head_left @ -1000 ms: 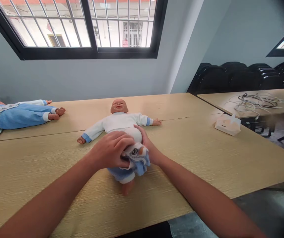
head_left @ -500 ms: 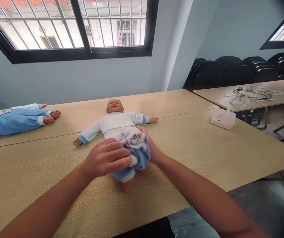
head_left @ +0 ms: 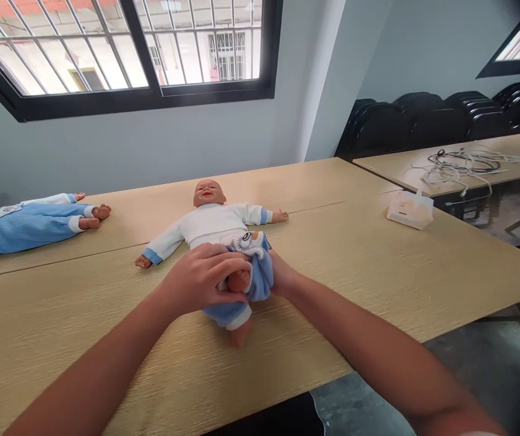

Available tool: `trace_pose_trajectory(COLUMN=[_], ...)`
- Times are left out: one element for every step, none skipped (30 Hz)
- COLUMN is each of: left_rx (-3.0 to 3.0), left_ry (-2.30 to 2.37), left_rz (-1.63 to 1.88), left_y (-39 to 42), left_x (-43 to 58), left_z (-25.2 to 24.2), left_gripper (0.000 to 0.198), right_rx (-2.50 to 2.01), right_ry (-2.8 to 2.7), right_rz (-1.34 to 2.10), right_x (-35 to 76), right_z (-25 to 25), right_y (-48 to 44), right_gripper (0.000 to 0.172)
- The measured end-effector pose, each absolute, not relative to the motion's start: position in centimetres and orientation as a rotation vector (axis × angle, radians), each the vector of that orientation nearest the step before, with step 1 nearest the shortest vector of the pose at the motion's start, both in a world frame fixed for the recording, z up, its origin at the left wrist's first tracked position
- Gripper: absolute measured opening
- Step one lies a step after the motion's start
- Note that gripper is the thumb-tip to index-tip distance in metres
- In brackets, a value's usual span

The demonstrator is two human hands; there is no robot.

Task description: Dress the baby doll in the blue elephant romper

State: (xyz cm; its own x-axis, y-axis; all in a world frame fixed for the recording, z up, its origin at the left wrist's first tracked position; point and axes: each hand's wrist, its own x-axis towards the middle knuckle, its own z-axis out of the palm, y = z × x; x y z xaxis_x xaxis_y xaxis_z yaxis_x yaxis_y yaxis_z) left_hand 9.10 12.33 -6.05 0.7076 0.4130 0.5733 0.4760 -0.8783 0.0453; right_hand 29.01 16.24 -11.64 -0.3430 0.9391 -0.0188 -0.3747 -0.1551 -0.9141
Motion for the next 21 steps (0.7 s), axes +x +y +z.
trace_pose_trajectory(left_rx=[-2.815, -2.821, -2.823, -2.823, -2.823, -2.825, -2.824, -2.816, -2.79, -2.751, -2.71, -2.674, -2.648, -2.643, -2.652, -2.668, -2.679, -2.69, -2.7, -2.713, -2.725], left_ry=[-0.8, -0.871, -0.935, -0.988, -1.025, -1.036, -1.018, -0.976, -0.918, -0.852, -0.784, -0.724, -0.673, -0.63, -0.584, -0.537, -0.496, -0.466, -0.447, -0.439, -0.446], left_rz=[-0.92, -0.956, -1.004, -1.058, -1.111, -1.153, -1.189, -1.21, -1.224, -1.231, -1.229, -1.221, -1.211, -1.192, -1.172, -1.147, -1.123, -1.098, -1.08, -1.07, -1.072], left_y=[12.5, 12.7, 12.8, 12.9, 13.0, 13.1, 13.1, 13.2, 13.2, 13.2, 13.2, 13.1, 12.9, 12.7, 12.4, 12.1, 11.8, 11.4, 11.1, 10.9, 10.7], left_x=[9.0, 8.9, 8.8, 8.7, 8.6, 8.5, 8.5, 8.4, 8.4, 8.3, 8.3, 8.3, 8.3, 8.4, 8.6, 8.8, 9.2, 9.5, 10.0, 10.4, 10.9], left_z=[-6.4, -6.7, -6.9, -7.1, -7.3, -7.3, -7.3, -7.3, -7.2, -7.1, -7.0, -6.9, -6.8, -6.7, -6.7, -6.7, -6.7, -6.8, -7.0, -7.3, -7.6], left_gripper=[0.046, 0.05, 0.055, 0.059, 0.061, 0.062, 0.062, 0.061, 0.059, 0.057, 0.056, 0.055, 0.053, 0.05, 0.046, 0.041, 0.034, 0.028, 0.023, 0.019, 0.017], right_rx=[-0.757, -0.736, -0.721, -0.713, -0.708, -0.703, -0.698, -0.693, -0.692, -0.696, -0.711, -0.744, -0.802, -0.877, -0.956, -1.029, -1.089, -1.134, -1.165, -1.188, -1.213], right_ry=[-1.048, -1.025, -1.011, -1.004, -1.004, -1.018, -1.052, -1.104, -1.172, -1.257, -1.346, -1.422, -1.478, -1.509, -1.515, -1.504, -1.489, -1.481, -1.482, -1.487, -1.495], right_rz=[1.742, 1.805, 1.868, 1.92, 1.953, 1.966, 1.967, 1.958, 1.94, 1.923, 1.896, 1.842, 1.746, 1.618, 1.481, 1.352, 1.244, 1.17, 1.128, 1.106, 1.082], right_x=[28.8, 28.6, 28.6, 28.6, 28.8, 29.2, 29.7, 30.5, 31.4, 32.3, 33.3, 34.1, 34.8, 35.2, 35.4, 35.4, 35.2, 34.9, 34.7, 34.4, 34.3], right_z=[-11.3, -11.0, -10.7, -10.5, -10.3, -10.1, -9.9, -9.8, -9.8, -9.9, -10.1, -10.5, -10.9, -11.6, -12.3, -13.1, -13.8, -14.5, -15.0, -15.4, -15.5], right_y=[16.1, 16.0, 16.0, 16.1, 16.4, 16.8, 17.3, 17.9, 18.6, 19.4, 20.2, 20.9, 21.7, 22.4, 23.0, 23.6, 24.1, 24.5, 24.8, 25.1, 25.1], right_gripper=[0.032, 0.032, 0.033, 0.034, 0.037, 0.042, 0.05, 0.057, 0.061, 0.062, 0.06, 0.056, 0.053, 0.051, 0.05, 0.05, 0.049, 0.048, 0.046, 0.045, 0.044])
